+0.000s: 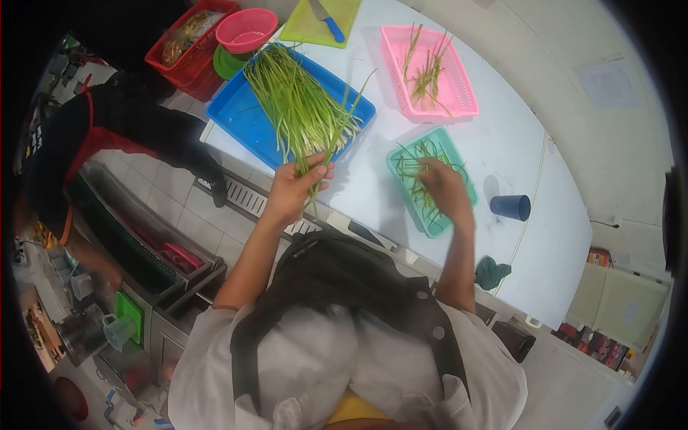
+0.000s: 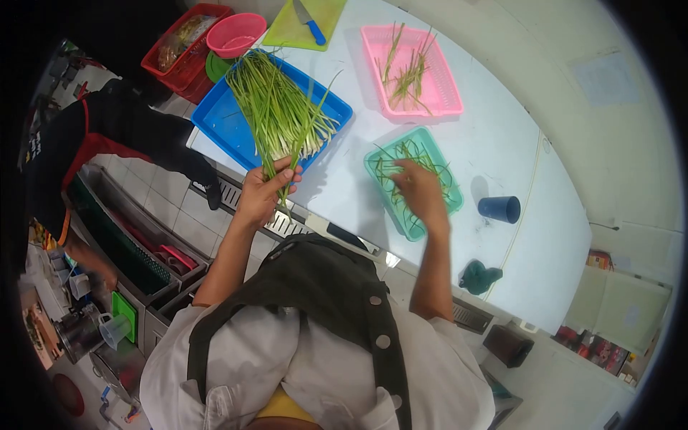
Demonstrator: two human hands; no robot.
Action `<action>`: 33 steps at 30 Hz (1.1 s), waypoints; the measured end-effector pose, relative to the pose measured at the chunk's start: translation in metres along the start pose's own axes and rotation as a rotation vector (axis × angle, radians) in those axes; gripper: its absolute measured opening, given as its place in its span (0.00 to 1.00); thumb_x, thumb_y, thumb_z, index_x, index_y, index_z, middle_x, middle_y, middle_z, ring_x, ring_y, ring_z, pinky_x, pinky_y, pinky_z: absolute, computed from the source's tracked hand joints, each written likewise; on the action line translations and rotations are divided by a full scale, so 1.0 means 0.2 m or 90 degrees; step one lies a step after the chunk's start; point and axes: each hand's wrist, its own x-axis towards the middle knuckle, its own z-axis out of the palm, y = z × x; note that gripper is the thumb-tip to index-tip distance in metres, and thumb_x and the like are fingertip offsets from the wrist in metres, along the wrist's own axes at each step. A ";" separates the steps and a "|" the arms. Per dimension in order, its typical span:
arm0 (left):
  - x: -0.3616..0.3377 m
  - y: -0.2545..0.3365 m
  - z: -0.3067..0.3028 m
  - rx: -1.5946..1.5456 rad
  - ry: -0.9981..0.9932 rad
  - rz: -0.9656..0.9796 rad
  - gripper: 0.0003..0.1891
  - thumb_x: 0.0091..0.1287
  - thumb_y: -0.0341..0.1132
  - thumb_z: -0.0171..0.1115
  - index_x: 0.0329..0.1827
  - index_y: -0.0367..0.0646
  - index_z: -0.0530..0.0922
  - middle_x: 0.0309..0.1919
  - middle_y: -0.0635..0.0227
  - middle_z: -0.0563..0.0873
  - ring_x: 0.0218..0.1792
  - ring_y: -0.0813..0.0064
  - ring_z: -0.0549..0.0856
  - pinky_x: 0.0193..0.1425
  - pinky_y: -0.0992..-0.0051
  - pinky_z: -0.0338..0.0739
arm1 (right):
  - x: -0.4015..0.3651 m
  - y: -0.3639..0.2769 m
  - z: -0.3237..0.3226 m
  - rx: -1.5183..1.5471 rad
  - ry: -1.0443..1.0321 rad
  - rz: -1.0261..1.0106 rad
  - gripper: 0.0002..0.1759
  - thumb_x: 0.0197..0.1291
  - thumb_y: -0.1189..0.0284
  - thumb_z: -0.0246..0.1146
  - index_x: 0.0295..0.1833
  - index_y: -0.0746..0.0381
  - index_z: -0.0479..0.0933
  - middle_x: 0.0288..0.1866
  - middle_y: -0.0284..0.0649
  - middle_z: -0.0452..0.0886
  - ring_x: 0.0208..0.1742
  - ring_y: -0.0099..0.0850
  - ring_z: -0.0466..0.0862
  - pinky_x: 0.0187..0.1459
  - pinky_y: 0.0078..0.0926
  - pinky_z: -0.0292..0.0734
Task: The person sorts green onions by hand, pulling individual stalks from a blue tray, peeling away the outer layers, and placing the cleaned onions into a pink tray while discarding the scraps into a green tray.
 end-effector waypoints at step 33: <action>-0.09 -0.07 -0.02 -0.137 0.031 -0.053 0.11 0.70 0.35 0.67 0.49 0.40 0.80 0.45 0.62 0.87 0.41 0.72 0.87 0.41 0.76 0.79 | 0.17 -0.51 0.64 0.561 -0.117 -0.019 0.07 0.66 0.76 0.65 0.42 0.70 0.83 0.31 0.36 0.85 0.29 0.19 0.82 0.33 0.17 0.76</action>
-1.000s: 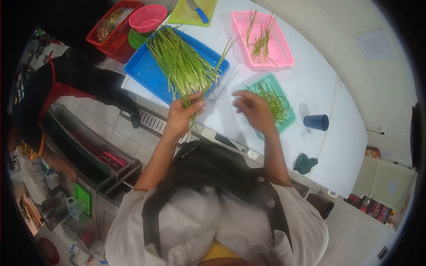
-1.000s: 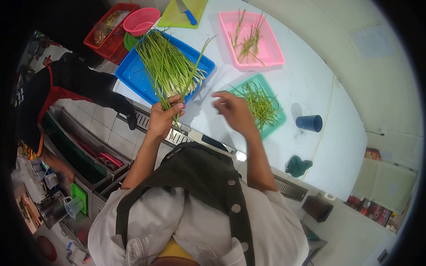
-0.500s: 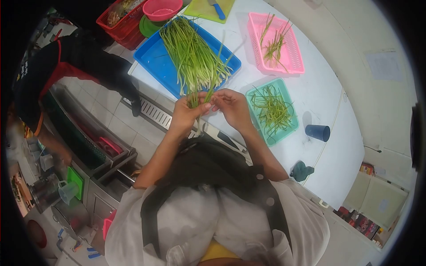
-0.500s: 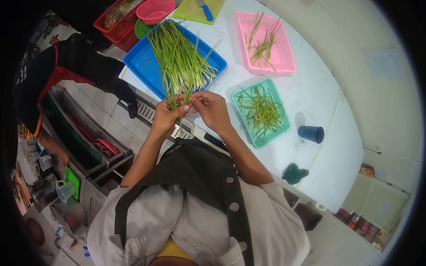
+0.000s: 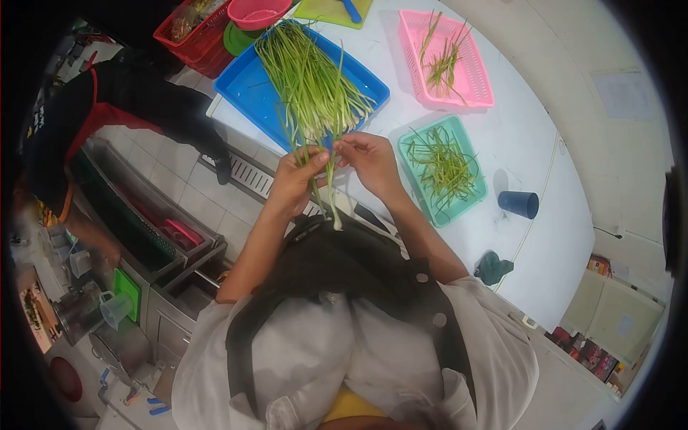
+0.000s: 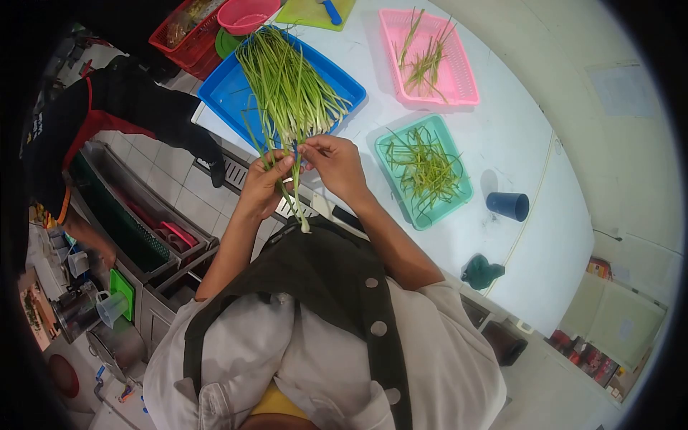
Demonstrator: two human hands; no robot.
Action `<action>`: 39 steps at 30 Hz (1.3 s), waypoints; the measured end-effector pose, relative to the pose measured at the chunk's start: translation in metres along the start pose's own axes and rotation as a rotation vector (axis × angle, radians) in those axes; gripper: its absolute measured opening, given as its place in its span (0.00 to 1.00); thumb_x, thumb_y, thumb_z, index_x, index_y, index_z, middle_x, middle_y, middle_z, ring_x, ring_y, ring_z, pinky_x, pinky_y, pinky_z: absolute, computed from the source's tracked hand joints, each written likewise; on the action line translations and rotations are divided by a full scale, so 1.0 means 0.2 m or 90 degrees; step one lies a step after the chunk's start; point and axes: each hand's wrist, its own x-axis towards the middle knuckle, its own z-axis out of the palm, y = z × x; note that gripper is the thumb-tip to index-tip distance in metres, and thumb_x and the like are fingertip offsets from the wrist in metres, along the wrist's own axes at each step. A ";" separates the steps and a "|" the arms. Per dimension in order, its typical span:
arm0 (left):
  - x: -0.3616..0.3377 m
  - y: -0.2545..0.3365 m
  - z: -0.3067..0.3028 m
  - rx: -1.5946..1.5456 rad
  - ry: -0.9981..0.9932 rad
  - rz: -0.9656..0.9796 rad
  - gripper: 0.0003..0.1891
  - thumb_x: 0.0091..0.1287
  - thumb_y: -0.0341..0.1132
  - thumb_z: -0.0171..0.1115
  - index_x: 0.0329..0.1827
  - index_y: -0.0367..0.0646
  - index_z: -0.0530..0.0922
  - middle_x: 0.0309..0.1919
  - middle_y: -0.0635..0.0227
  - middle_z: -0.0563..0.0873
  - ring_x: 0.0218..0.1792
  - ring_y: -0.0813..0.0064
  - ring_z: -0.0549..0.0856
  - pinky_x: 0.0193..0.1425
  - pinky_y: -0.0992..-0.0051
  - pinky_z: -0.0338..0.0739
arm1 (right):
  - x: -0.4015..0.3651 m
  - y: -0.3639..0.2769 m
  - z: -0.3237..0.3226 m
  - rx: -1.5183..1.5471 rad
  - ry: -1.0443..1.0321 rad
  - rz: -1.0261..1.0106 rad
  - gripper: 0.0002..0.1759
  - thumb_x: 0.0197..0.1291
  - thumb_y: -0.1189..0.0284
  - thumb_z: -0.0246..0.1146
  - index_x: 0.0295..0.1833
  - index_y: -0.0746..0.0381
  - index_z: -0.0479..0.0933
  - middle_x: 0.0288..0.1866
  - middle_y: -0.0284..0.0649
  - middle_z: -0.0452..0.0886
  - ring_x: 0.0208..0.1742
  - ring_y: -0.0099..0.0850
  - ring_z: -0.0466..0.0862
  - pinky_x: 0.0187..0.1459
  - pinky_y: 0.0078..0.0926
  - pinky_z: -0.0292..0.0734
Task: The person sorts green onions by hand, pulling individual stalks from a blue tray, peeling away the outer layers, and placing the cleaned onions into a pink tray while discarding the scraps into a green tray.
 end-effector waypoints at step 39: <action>-0.03 -0.05 -0.01 0.124 0.032 0.123 0.17 0.74 0.37 0.61 0.57 0.31 0.74 0.47 0.60 0.85 0.42 0.73 0.87 0.46 0.74 0.85 | 0.05 0.05 0.00 0.260 -0.063 0.061 0.17 0.62 0.79 0.67 0.55 0.67 0.73 0.40 0.37 0.84 0.37 0.22 0.83 0.38 0.18 0.76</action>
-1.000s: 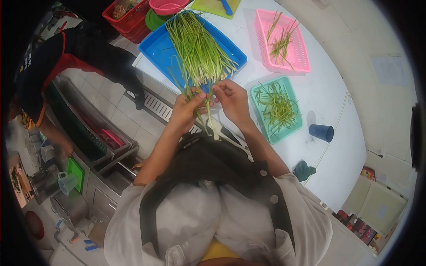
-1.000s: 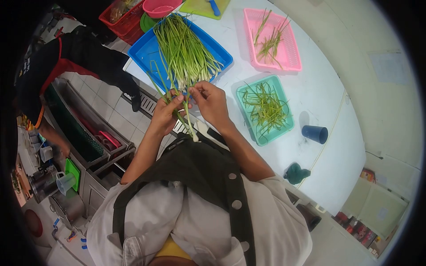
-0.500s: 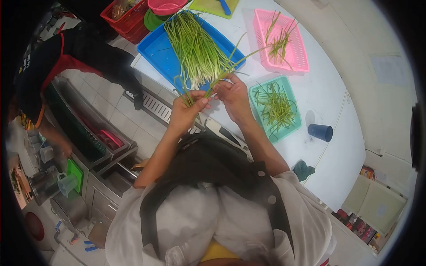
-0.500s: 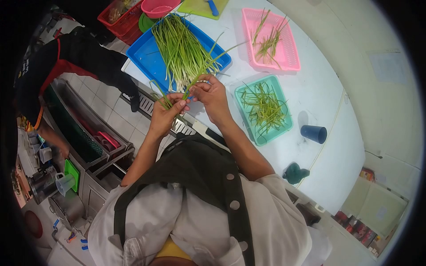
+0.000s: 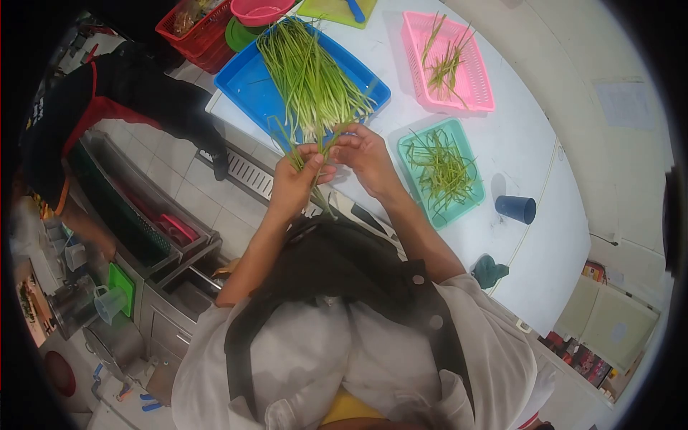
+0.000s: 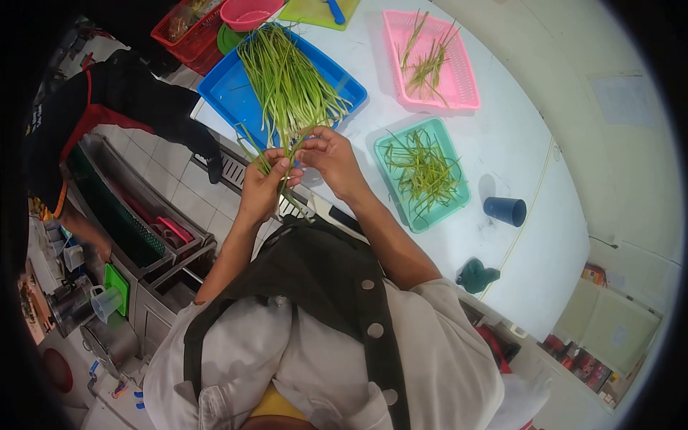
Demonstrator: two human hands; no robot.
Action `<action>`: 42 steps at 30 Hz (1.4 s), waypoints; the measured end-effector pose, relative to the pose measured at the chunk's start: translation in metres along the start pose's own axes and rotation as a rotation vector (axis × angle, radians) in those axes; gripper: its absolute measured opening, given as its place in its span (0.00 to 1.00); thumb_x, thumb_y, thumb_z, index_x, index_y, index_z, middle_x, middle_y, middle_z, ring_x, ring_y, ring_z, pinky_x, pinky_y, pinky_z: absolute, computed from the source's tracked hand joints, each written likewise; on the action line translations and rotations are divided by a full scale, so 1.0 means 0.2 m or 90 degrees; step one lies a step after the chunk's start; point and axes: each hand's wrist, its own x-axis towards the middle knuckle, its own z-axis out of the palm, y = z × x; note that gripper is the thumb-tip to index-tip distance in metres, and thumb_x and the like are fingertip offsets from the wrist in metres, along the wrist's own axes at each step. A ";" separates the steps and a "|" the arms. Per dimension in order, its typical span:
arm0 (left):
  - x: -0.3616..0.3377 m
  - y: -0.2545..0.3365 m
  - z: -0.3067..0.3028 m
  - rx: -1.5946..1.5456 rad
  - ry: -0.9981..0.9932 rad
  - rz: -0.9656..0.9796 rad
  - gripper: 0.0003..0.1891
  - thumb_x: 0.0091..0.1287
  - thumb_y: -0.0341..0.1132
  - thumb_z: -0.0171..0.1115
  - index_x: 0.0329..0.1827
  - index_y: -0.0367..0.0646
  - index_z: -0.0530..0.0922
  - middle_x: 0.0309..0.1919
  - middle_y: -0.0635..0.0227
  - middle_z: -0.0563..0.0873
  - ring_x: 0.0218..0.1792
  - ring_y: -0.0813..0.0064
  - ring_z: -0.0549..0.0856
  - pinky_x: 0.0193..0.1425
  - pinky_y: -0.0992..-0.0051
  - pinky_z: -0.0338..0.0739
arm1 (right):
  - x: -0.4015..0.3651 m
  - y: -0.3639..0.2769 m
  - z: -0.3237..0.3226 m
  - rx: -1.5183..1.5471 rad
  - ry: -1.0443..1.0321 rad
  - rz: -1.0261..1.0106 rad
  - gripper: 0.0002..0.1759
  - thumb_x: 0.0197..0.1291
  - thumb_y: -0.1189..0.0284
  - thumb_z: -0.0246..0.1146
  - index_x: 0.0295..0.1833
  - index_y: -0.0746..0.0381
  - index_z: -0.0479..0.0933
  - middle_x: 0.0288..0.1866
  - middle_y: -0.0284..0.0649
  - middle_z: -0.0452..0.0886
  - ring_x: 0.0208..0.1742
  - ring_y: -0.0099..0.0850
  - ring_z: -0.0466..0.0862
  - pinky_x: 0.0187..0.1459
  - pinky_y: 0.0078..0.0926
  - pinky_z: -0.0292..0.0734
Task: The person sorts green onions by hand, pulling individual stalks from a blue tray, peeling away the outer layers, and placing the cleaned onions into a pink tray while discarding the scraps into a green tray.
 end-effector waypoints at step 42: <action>0.03 -0.07 0.05 0.058 -0.226 -0.114 0.11 0.74 0.34 0.59 0.53 0.38 0.75 0.39 0.66 0.81 0.34 0.78 0.80 0.40 0.77 0.75 | -0.14 -0.42 -0.20 -0.206 0.019 -0.008 0.15 0.68 0.69 0.65 0.54 0.67 0.79 0.39 0.36 0.86 0.30 0.21 0.81 0.30 0.18 0.74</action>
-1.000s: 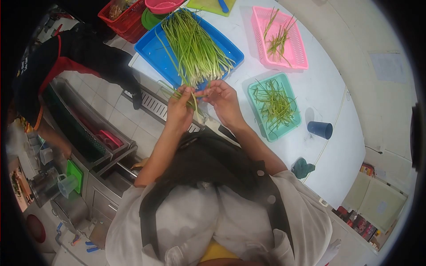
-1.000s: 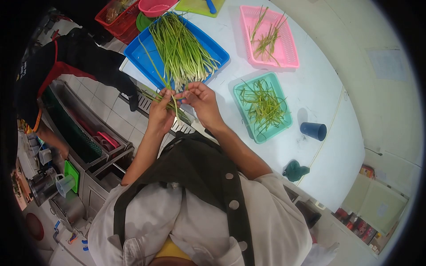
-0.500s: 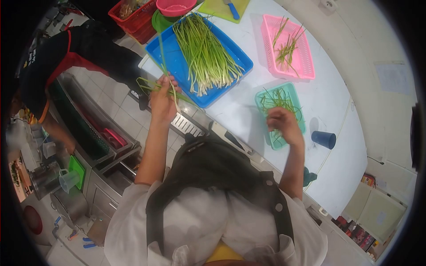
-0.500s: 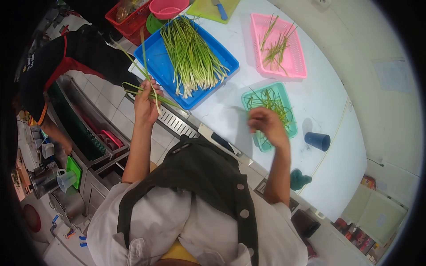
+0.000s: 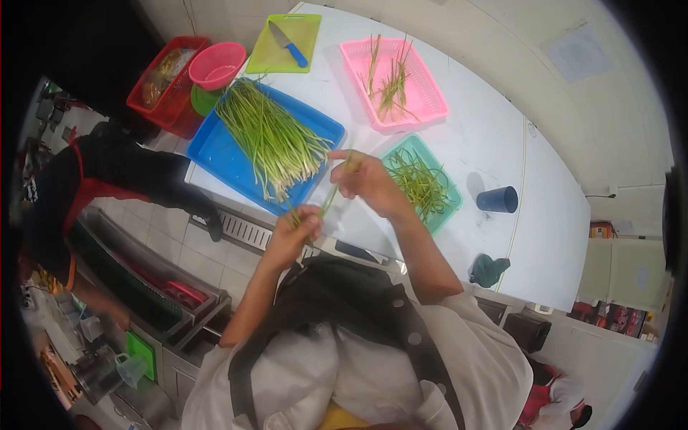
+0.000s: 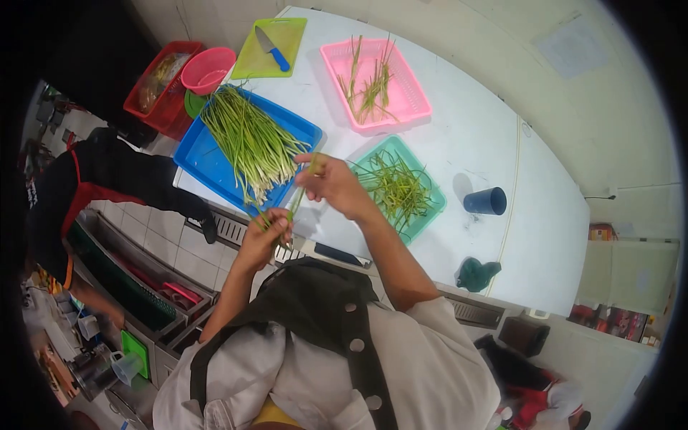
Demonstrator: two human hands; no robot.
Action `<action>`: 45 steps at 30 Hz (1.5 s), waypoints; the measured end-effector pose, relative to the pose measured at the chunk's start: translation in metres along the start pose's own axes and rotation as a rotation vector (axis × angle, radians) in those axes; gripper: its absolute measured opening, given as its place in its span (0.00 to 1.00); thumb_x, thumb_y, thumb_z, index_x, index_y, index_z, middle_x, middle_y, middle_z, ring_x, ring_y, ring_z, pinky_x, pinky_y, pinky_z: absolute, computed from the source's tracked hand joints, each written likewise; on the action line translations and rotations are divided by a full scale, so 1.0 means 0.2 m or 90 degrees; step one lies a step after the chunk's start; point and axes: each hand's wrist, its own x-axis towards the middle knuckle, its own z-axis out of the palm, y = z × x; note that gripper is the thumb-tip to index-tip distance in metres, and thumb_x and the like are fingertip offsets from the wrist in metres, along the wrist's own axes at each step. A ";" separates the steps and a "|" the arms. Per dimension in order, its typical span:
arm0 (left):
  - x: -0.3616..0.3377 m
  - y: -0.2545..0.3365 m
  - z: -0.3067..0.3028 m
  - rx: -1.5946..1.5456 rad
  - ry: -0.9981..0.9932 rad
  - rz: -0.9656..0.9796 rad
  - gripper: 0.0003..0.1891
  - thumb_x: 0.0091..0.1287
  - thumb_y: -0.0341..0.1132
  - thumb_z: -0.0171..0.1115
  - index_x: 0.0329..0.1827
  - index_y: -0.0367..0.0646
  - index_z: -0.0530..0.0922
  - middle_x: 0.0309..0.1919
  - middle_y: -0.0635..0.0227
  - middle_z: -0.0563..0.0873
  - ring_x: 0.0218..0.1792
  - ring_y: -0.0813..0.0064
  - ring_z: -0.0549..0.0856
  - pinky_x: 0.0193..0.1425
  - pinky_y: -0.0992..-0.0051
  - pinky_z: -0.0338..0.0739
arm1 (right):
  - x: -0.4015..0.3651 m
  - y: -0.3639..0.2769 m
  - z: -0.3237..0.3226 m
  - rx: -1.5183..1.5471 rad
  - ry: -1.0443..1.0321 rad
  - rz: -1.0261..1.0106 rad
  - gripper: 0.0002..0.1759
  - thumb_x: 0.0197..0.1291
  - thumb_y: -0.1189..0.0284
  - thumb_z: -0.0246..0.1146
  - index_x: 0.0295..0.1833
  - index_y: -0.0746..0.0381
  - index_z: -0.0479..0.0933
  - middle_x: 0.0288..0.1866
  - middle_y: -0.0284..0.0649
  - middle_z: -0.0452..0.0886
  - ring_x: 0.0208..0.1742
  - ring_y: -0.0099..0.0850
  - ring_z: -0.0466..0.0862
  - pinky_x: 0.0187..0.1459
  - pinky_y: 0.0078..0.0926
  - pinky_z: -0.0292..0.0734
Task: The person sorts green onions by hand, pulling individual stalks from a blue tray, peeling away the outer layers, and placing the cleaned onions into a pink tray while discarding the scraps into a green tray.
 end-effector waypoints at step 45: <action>-0.04 0.32 -0.06 -0.444 0.160 0.134 0.23 0.81 0.47 0.44 0.67 0.39 0.71 0.29 0.74 0.72 0.30 0.80 0.72 0.36 0.78 0.68 | -0.04 0.23 0.19 -0.184 -0.242 -0.072 0.31 0.64 0.77 0.66 0.72 0.64 0.66 0.61 0.44 0.80 0.56 0.29 0.82 0.53 0.30 0.80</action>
